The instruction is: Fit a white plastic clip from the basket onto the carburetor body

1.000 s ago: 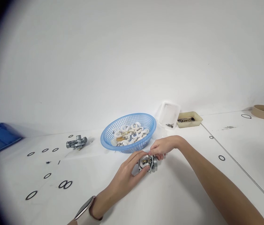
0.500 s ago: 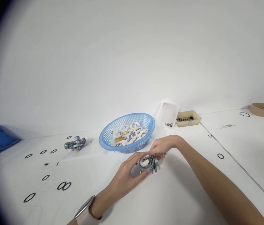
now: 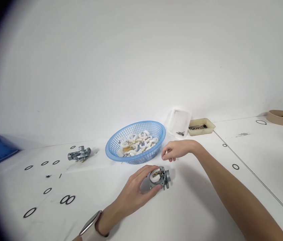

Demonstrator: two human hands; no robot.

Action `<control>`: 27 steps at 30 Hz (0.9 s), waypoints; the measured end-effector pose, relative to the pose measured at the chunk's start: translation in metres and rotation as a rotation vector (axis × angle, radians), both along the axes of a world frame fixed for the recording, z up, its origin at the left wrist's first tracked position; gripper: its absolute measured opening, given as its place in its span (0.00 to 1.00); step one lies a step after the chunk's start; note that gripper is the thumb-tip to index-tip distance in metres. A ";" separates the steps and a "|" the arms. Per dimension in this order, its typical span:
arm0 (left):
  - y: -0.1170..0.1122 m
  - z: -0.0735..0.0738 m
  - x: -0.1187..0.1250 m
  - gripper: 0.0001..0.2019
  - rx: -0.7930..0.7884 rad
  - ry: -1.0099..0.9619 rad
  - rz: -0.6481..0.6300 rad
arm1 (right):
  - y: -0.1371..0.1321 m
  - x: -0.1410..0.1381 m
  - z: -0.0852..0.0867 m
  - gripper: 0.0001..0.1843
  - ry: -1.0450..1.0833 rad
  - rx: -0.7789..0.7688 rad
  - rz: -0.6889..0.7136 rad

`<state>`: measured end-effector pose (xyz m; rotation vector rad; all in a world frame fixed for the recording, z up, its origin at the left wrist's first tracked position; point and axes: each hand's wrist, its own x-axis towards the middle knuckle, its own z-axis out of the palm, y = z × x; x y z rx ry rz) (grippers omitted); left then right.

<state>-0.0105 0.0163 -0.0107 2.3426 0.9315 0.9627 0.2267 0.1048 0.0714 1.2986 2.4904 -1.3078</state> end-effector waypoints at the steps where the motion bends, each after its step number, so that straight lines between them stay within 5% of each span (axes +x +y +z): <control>1: 0.000 0.000 0.000 0.16 -0.003 -0.002 0.000 | 0.000 0.003 0.003 0.18 0.018 0.038 -0.023; 8: -0.001 -0.001 0.002 0.12 -0.068 -0.026 0.046 | -0.007 0.023 0.028 0.17 0.117 0.296 -0.186; 27: -0.002 0.009 0.003 0.14 -0.410 -0.151 0.020 | -0.025 0.035 0.055 0.20 0.060 0.454 -0.319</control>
